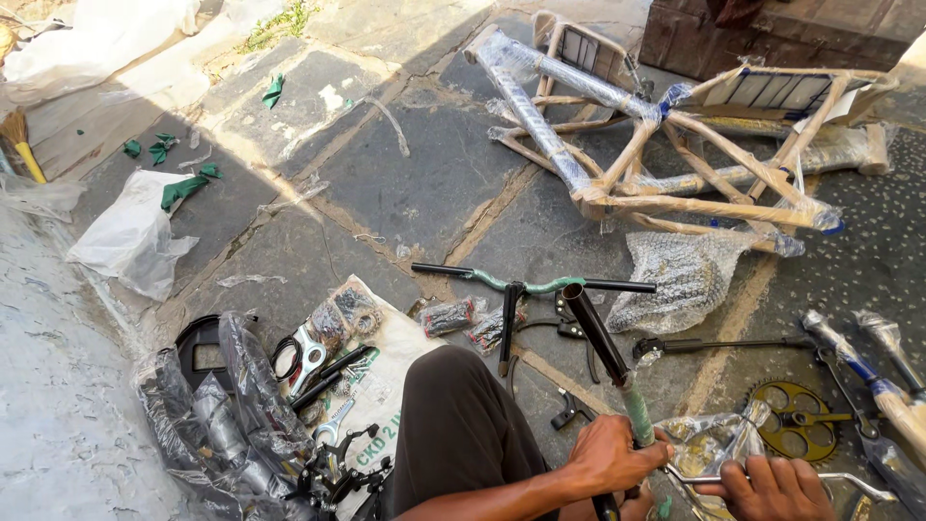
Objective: The person sits on the ground and assembles a bicycle handlebar. They wrap green tape around the handlebar, attach brake levers using a screwdriver, and install handlebar grips. The person uses a knife to trim the tape and a screwdriver to tighten the levers.
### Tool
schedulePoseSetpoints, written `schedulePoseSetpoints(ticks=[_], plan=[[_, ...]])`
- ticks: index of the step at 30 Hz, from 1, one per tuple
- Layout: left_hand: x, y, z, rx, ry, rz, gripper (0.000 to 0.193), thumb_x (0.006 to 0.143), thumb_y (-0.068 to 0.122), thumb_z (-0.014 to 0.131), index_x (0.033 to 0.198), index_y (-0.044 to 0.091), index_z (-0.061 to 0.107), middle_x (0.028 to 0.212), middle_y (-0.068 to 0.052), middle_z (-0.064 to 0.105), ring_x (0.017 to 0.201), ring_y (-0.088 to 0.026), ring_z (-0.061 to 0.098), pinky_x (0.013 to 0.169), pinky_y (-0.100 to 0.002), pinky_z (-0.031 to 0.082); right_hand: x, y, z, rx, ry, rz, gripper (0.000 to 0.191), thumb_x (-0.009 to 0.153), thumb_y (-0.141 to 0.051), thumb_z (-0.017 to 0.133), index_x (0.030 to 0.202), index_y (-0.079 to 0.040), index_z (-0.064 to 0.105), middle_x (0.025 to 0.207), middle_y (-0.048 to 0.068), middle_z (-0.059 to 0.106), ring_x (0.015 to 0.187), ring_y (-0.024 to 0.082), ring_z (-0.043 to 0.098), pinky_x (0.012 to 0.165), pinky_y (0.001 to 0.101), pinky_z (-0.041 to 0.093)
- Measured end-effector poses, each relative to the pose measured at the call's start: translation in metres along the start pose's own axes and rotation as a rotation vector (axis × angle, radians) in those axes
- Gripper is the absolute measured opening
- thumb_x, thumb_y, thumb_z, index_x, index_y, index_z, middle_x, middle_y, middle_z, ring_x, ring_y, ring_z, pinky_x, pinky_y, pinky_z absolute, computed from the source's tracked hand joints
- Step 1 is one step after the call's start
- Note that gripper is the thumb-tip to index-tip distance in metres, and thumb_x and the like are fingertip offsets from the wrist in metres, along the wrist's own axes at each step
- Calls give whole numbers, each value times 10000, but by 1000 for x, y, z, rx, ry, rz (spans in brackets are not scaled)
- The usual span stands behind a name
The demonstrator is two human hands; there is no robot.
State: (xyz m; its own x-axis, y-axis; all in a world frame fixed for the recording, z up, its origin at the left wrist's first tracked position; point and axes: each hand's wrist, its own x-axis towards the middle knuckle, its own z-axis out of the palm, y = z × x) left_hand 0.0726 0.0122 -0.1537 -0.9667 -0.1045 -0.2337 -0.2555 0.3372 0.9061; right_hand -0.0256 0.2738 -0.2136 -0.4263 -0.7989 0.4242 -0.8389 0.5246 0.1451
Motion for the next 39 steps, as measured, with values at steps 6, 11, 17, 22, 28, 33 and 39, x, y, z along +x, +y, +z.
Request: schedulePoseSetpoints(ticks=[6,11,17,22,28,33,39], plan=[[14,-17,14,37,-106,-99,440,892,527,650,1109,169,784,532,47,471,418,-88,345,407,-362,299,-1,-40,11,-69,184,317,548,792,-651,606,719,-109,569,639,90,450,622,317,486,754,546,455],[9,-18,15,57,-108,-147,427,899,477,678,1077,106,791,573,-11,543,432,-120,431,425,-385,363,13,-85,12,-46,378,537,293,891,-337,536,833,-50,552,795,144,492,755,366,519,800,549,426],[2,-2,4,25,-82,-89,422,855,488,696,1085,154,814,747,-71,718,644,-191,670,613,-402,519,22,-142,-1,-29,359,884,310,1001,-320,529,949,-17,567,873,144,501,777,338,542,772,476,448],[-9,8,-2,4,-78,-43,427,835,496,703,1044,138,805,775,-100,727,726,-244,718,696,-420,541,-3,-99,-28,148,-155,739,439,898,-537,562,801,-133,706,689,53,551,662,235,599,674,451,477],[-27,13,-3,-23,-93,-40,435,847,502,691,1004,109,789,731,-135,711,708,-254,720,707,-409,544,11,-43,-77,-43,-362,245,409,766,-556,615,902,-200,761,778,42,611,767,216,651,926,473,452],[-28,15,-13,-84,-163,-144,440,889,489,676,973,65,760,676,-85,667,610,-196,658,594,-402,514,37,-28,-78,-43,-218,41,428,815,-613,615,926,-219,742,770,7,634,831,225,665,993,540,475],[-24,7,-5,-115,-110,-117,417,874,431,637,1077,90,764,585,-50,619,464,-154,584,489,-367,490,30,-14,-52,42,-167,-119,527,753,-577,661,1015,-133,770,746,57,646,644,240,639,477,387,449]])
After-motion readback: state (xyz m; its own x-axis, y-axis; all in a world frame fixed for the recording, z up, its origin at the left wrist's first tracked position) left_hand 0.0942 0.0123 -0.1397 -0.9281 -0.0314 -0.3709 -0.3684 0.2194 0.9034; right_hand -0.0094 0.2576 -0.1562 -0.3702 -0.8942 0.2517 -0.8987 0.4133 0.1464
